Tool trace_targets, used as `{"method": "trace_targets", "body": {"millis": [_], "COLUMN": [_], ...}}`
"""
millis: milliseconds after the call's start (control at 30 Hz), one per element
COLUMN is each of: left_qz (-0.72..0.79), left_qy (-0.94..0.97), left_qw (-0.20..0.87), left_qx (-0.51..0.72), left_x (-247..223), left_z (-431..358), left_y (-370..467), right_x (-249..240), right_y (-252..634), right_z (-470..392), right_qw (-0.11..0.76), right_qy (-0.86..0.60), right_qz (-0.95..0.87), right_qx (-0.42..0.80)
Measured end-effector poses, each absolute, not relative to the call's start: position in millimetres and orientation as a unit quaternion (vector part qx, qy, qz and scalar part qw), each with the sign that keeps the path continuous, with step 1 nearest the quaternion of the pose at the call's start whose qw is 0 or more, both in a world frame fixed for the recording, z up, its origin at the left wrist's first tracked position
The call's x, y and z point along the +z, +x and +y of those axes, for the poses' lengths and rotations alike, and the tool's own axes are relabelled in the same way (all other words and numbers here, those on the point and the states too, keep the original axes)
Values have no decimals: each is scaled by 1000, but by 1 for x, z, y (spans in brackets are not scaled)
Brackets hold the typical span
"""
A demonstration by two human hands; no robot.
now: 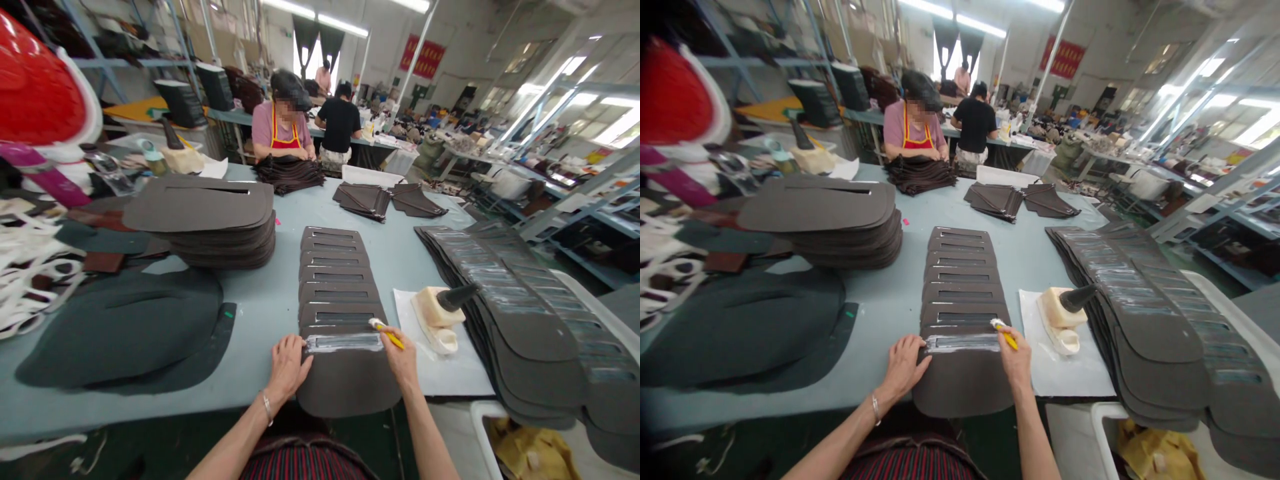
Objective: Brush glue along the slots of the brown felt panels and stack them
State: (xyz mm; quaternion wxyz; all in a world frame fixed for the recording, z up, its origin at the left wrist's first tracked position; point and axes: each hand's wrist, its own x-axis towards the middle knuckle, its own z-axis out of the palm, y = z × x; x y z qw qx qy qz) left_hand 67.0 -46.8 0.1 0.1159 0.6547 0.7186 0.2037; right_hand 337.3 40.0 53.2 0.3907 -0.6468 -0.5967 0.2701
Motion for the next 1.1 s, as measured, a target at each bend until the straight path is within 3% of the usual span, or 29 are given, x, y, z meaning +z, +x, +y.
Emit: {"method": "trace_targets", "body": {"millis": [100,233,367,500,600,800,933,1100], "left_qz": [708,692,697,706,713,707,704,709], "left_qy": [666,693,689,683,678,683,689,686], "left_qw": [103,80,76,70,69,58,59,49], "left_qx": [211,183,181,174,166,173,160,158], "left_x": [6,6,2,3,6,8,8,9], "left_z": [-36,-29,-32,-33,-28,-13,-12,-12], "left_y": [65,67,70,72,72,71,71,72], "right_x": [56,44,27,32,42,32,25,33], "right_y": [265,201,258,341,321,206,272,334], "right_z": [40,40,56,78,79,64,80,96], "right_qw": [421,396,378,362,357,381,382,335], "right_qy": [-570,-531,-599,-694,-693,-529,-620,-737], "right_qz": [-625,-638,-605,-583,-608,-701,-623,-577], "right_qx": [327,393,364,217,148,291,286,109]}}
